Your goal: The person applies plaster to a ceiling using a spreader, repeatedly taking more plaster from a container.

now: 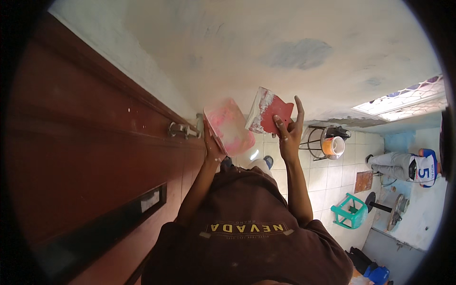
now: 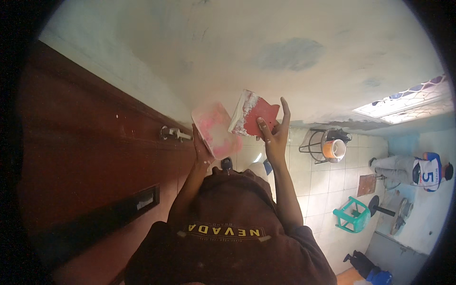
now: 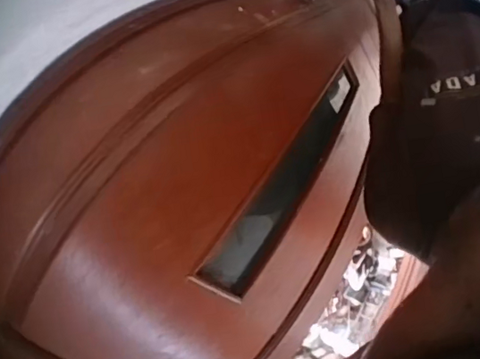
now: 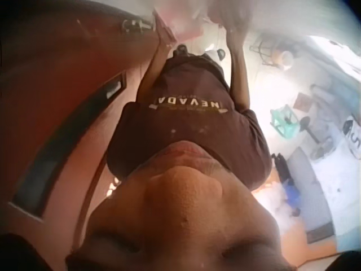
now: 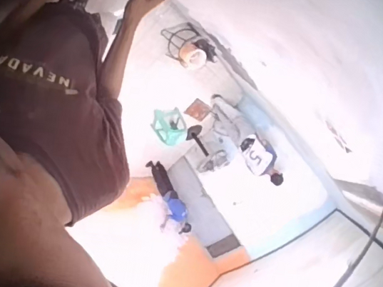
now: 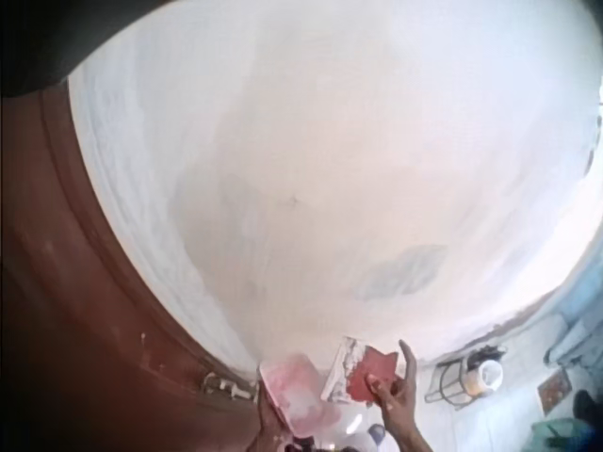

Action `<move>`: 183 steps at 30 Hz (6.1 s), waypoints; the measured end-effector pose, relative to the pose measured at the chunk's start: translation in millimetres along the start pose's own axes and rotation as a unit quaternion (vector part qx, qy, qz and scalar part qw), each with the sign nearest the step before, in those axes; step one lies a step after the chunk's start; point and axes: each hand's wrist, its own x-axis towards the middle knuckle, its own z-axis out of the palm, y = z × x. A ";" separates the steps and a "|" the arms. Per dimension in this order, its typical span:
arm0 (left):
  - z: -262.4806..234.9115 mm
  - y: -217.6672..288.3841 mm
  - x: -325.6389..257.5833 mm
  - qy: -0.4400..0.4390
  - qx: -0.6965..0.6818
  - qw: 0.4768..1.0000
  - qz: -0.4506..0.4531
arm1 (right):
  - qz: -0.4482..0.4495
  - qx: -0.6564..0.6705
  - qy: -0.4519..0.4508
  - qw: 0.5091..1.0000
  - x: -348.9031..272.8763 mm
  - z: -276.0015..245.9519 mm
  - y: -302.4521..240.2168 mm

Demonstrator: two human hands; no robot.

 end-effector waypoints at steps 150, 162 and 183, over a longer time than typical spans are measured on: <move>-18.8 24.8 -6.4 -0.015 0.000 0.999 -0.052 | -0.586 -0.342 0.046 0.733 197.7 204.5 -177.7; -36.9 21.3 5.7 -0.059 -0.011 0.998 -0.023 | -0.625 -0.390 0.219 0.640 225.7 157.9 -183.9; -8.4 -14.9 14.5 0.039 0.043 0.997 0.049 | -0.505 -0.169 0.257 0.806 218.9 17.9 -155.6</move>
